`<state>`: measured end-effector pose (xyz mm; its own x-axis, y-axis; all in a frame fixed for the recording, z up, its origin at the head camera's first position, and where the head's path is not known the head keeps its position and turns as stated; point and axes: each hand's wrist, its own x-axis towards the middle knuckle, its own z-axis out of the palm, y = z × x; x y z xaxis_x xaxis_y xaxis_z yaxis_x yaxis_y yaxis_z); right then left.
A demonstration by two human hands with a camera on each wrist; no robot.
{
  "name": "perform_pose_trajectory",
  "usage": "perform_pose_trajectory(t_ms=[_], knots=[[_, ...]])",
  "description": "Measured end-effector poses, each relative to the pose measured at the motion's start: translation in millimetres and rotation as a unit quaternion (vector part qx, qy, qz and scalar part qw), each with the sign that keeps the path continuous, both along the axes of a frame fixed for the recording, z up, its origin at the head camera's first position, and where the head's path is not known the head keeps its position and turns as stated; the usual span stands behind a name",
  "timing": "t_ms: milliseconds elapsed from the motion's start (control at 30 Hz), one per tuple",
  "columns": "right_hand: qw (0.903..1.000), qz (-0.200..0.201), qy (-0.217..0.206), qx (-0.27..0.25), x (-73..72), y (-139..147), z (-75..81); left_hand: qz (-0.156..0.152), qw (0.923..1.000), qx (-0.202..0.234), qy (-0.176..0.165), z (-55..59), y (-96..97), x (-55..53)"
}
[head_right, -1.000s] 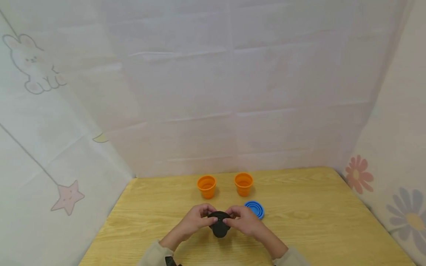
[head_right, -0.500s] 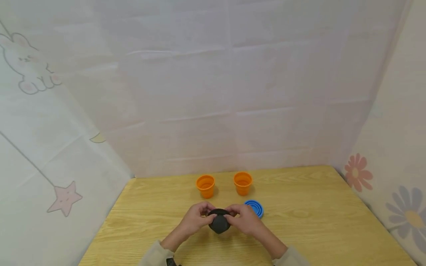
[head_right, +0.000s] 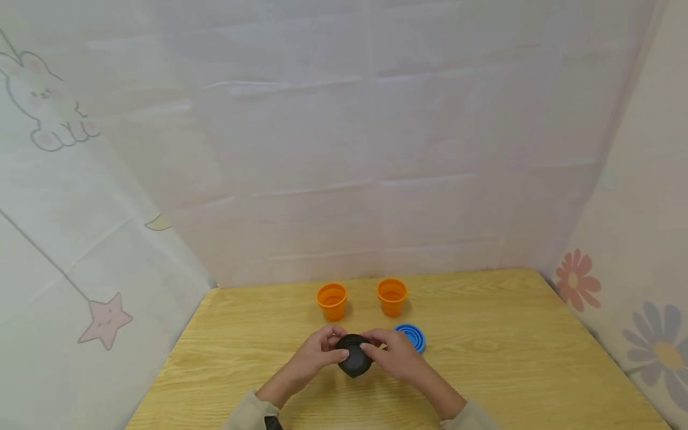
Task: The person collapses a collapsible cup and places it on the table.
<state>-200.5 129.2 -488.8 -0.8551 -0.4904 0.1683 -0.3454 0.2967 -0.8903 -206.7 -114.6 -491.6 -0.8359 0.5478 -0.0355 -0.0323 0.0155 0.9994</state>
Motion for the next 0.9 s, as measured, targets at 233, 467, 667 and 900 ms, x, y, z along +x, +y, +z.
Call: perform_pose_trajectory(t_ms=[233,467,667,900], knots=[[0.9976,0.027,-0.063,-0.009,0.4,3.7,2.2,0.022,0.9997,-0.006,0.001,2.8,2.7,2.8],[0.9976,0.011,-0.069,-0.002,-0.7,1.7,1.4,0.033,0.9992,-0.022,-0.001,3.9,5.0,3.9],[0.9967,-0.015,-0.079,0.003,-0.4,0.3,-1.2,0.036,0.9984,-0.042,0.01,3.1,6.7,4.2],[0.9964,-0.039,-0.075,0.012,-0.8,-3.0,-4.6,0.05,0.9968,-0.06,0.019,3.3,9.8,3.4]])
